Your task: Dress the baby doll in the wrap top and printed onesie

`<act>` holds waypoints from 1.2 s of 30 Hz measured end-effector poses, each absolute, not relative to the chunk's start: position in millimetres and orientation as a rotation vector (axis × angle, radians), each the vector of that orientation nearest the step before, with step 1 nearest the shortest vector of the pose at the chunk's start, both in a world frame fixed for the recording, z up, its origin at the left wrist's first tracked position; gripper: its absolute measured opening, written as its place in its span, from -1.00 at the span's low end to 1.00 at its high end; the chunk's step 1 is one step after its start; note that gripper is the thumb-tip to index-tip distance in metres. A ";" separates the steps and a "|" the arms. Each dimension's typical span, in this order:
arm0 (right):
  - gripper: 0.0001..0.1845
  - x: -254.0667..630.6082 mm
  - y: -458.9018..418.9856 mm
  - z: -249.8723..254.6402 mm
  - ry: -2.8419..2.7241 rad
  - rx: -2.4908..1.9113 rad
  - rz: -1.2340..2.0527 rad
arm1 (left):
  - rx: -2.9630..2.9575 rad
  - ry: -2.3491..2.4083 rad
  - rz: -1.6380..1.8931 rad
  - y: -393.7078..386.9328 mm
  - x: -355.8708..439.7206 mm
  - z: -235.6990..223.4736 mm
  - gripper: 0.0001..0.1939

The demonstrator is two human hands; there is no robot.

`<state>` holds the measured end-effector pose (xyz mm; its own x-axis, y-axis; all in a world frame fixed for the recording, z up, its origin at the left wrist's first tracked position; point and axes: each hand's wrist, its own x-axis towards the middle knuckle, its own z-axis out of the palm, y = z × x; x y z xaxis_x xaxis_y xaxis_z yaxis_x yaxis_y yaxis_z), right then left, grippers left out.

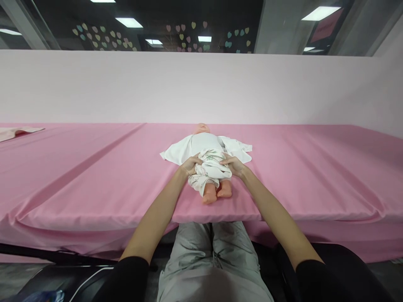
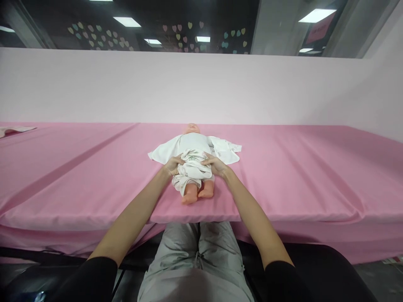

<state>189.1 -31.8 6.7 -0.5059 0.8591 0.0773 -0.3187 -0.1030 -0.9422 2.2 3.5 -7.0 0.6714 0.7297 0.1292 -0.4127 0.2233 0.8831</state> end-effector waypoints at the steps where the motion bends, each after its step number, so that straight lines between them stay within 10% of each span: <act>1: -0.37 190.0 -35.0 9.3 -1.342 -0.695 1.730 | 1.078 0.349 0.803 4.4 1.1 -7.3 -0.30; 6: -0.10 192.2 -43.1 14.8 -1.497 -0.912 1.622 | 1.082 0.357 0.748 6.8 -3.2 -8.5 -0.33; 17: -0.53 195.3 -28.1 -5.3 -1.402 -0.497 1.737 | 1.259 0.372 0.674 -3.7 -0.8 -1.2 -0.23; 28: -0.23 196.0 -36.1 5.8 -1.639 -0.697 1.609 | 1.019 0.360 0.810 7.2 2.3 -8.2 -0.40; 36: -0.54 188.3 -30.9 2.3 -1.271 -0.684 1.751 | 1.258 0.520 0.715 -9.8 4.8 7.8 -0.39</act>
<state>188.3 -30.9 2.3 -0.4936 0.8684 0.0467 -0.3132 -0.1274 -0.9411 4.8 -9.8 7.8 0.6804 0.7323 0.0300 -0.1974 0.1436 0.9698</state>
